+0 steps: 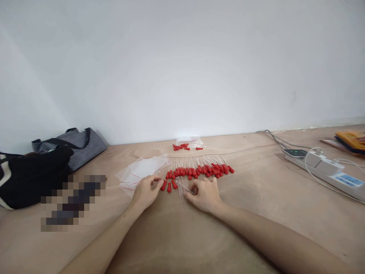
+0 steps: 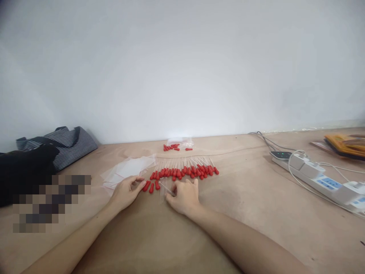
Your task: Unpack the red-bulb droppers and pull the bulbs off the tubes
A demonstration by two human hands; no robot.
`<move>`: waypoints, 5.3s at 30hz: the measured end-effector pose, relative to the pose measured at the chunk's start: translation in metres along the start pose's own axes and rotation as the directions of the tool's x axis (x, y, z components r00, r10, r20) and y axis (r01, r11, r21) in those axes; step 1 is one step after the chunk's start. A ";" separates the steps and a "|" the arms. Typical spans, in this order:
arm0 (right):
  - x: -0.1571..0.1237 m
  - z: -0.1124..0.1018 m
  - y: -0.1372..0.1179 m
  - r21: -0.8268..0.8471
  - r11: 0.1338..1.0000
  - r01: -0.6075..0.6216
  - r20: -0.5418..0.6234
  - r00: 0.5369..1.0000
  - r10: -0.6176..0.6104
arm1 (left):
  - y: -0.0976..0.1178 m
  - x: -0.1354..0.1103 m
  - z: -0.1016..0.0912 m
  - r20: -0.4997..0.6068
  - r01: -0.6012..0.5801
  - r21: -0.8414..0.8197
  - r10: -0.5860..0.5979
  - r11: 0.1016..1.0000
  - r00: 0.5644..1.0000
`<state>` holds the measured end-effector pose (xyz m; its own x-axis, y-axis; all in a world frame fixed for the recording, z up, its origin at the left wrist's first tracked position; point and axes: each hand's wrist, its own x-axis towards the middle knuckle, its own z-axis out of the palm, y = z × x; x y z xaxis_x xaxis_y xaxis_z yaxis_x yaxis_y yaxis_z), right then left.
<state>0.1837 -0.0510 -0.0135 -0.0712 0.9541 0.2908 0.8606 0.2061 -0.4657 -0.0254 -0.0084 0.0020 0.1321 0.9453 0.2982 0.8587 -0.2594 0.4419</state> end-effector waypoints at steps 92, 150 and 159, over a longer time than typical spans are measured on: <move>0.000 -0.016 0.037 -0.076 0.943 0.323 -0.227 0.916 -0.332 | 0.009 -0.003 0.011 -0.305 -0.416 0.094 0.424 0.905 0.853; -0.007 -0.007 0.052 -0.461 0.712 0.529 -0.236 0.701 -0.673 | 0.046 -0.025 0.021 -0.233 -0.629 0.226 0.668 0.744 0.707; -0.001 -0.001 0.051 -0.363 0.718 0.595 -0.300 0.655 -0.694 | 0.046 -0.017 0.035 -0.249 -0.712 0.251 0.755 0.655 0.607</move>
<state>0.2284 -0.0419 -0.0367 -0.4926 0.4164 0.7642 0.7581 0.6365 0.1420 0.0292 -0.0300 -0.0124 0.6048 0.3284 0.7255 0.5933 -0.7935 -0.1354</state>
